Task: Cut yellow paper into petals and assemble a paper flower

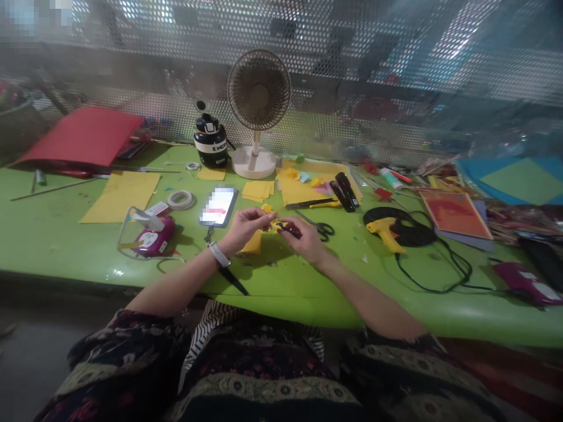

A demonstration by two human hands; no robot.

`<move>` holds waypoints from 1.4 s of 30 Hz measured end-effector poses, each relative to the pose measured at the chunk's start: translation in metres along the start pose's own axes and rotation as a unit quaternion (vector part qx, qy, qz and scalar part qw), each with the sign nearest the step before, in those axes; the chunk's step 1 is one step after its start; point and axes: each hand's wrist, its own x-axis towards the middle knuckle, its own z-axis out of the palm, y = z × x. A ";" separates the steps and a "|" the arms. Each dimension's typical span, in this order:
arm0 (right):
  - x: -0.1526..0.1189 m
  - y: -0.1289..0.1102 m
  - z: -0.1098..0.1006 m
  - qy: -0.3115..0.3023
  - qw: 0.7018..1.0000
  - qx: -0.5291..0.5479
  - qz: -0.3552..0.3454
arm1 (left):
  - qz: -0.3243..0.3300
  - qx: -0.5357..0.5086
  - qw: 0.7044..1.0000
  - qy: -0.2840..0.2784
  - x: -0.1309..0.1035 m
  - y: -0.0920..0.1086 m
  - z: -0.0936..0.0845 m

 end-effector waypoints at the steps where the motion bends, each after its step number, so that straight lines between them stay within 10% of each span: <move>1: 0.001 0.000 0.000 0.013 0.999 -0.020 -0.025 | 0.003 0.007 1.000 0.005 0.000 0.000 0.000; 18: 0.000 0.004 -0.005 -0.121 0.979 0.127 0.107 | 0.021 -0.010 0.998 -0.059 0.001 0.000 -0.002; 25: -0.002 -0.004 0.001 -0.020 0.999 0.033 0.014 | 0.026 -0.002 1.000 -0.006 0.000 -0.002 -0.001; 42: 0.001 0.007 -0.002 -0.088 0.986 0.131 0.058 | 0.027 0.008 0.999 -0.034 0.001 0.000 0.002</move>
